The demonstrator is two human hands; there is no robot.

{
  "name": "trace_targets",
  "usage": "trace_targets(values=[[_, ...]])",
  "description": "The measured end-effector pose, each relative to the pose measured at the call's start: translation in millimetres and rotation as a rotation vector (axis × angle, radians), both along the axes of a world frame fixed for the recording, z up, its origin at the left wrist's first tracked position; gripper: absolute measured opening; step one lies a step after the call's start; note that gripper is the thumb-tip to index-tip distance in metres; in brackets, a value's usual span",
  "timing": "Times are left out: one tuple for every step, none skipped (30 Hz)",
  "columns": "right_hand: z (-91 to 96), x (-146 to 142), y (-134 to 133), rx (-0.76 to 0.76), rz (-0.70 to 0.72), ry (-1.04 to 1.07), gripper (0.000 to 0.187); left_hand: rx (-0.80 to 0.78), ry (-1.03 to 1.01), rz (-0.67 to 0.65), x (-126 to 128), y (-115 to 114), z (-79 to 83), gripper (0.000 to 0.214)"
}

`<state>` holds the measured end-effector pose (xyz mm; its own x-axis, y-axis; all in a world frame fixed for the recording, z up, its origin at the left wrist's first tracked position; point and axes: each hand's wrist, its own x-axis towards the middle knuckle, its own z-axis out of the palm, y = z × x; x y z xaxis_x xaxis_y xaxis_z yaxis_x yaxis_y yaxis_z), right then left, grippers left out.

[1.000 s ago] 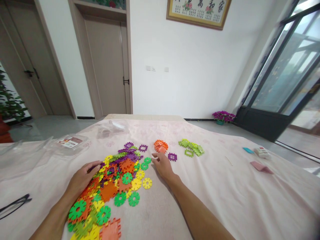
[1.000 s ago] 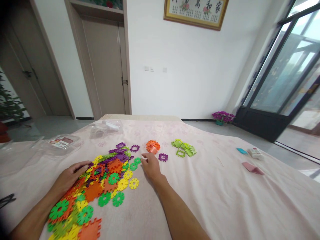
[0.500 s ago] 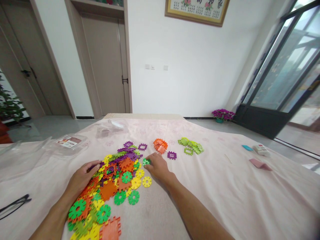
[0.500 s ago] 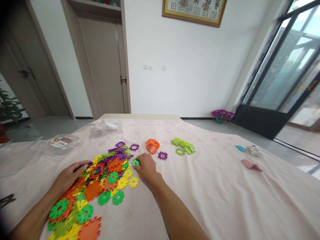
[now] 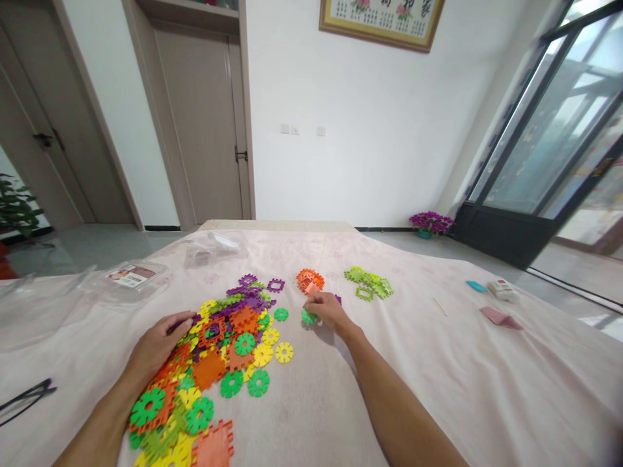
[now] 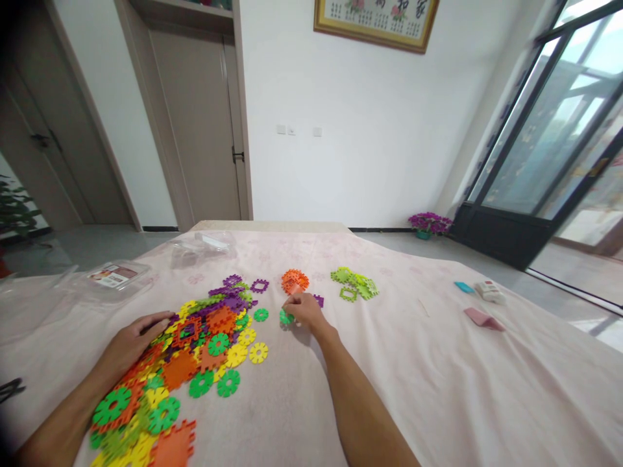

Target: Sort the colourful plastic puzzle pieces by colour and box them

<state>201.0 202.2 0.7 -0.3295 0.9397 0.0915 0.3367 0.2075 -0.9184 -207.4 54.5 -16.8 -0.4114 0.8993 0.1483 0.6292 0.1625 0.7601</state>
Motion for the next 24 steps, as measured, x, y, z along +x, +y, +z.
trace_targets(values=[[3.2,4.0,0.6,0.027,-0.029,-0.057,0.009,0.002,-0.001,-0.005,-0.3,0.1,-0.5,0.057],[6.0,6.5,0.4,0.077,-0.061,-0.118,0.009,0.004,-0.003,-0.009,-0.5,0.0,-0.9,0.057],[8.4,7.3,-0.6,0.142,-0.09,-0.171,0.009,0.003,-0.005,-0.014,-0.8,-0.2,-1.1,0.057],[10.1,6.4,-2.5,0.21,-0.105,-0.211,0.01,0.002,-0.008,-0.015,-0.9,-0.6,-1.3,0.057],[11.3,3.7,-5.2,0.275,-0.103,-0.238,0.011,0.003,-0.009,-0.016,-0.9,-1.0,-1.3,0.057],[12.2,-0.4,-8.8,0.33,-0.083,-0.252,0.012,0.006,-0.012,-0.016,-0.8,-1.4,-1.2,0.056],[12.9,-5.7,-13.4,0.371,-0.045,-0.254,0.013,0.009,-0.012,-0.015,-0.7,-1.8,-1.1,0.056],[13.6,-11.9,-18.8,0.4,0.002,-0.252,0.013,0.014,-0.013,-0.015,-0.5,-2.0,-1.0,0.055],[14.7,-18.6,-25.2,0.423,0.054,-0.245,0.012,0.018,-0.012,-0.016,-0.4,-2.1,-1.0,0.054],[16.3,-25.7,-32.6,0.446,0.105,-0.233,0.01,0.021,-0.01,-0.014,-0.3,-2.0,-1.1,0.053],[18.6,-33.0,-40.8,0.475,0.155,-0.215,0.008,0.021,-0.008,-0.011,-0.2,-1.8,-1.2,0.053],[21.7,-40.4,-49.9,0.514,0.212,-0.196,0.008,0.021,-0.007,-0.007,-0.2,-1.5,-1.5,0.052],[25.4,-47.7,-59.9,0.565,0.28,-0.178,0.009,0.02,-0.007,-0.005,-0.2,-1.1,-1.7,0.052],[29.5,-54.8,-70.6,0.622,0.362,-0.165,0.013,0.02,-0.008,-0.006,0.0,-0.8,-1.8,0.052],[33.7,-61.6,-82.0,0.686,0.462,-0.161,0.018,0.022,-0.012,-0.005,0.3,-0.7,-1.8,0.052],[37.8,-68.0,-94.2,0.753,0.563,-0.167,0.025,0.028,-0.018,-0.006,0.8,-0.7,-1.6,0.052],[41.5,-73.8,-107.0,0.829,0.655,-0.182,0.034,0.035,-0.026,-0.009,1.6,-0.9,-1.0,0.052],[44.5,-79.0,-120.3,0.912,0.739,-0.206,0.043,0.045,-0.034,-0.009,2.6,-1.3,-0.3,0.052],[46.6,-83.4,-133.8,0.997,0.809,-0.244,0.049,0.055,-0.038,-0.009,3.8,-1.8,0.6,0.053],[47.9,-87.2,-147.1,1.085,0.868,-0.294,0.052,0.063,-0.039,-0.008,4.9,-2.4,1.6,0.052],[48.2,-90.4,-159.5,1.169,0.906,-0.344,0.051,0.071,-0.036,-0.007,5.9,-2.9,2.6,0.052],[47.6,-93.2,-170.5,1.248,0.938,-0.389,0.048,0.077,-0.031,-0.005,6.6,-3.3,3.3,0.052],[46.2,-95.6,-179.2,1.318,0.968,-0.421,0.044,0.08,-0.027,-0.002,7.1,-3.6,3.8,0.051],[44.0,-97.9,-185.0,1.37,0.985,-0.441,0.039,0.08,-0.027,0.001,7.2,-3.6,4.0,0.051]])
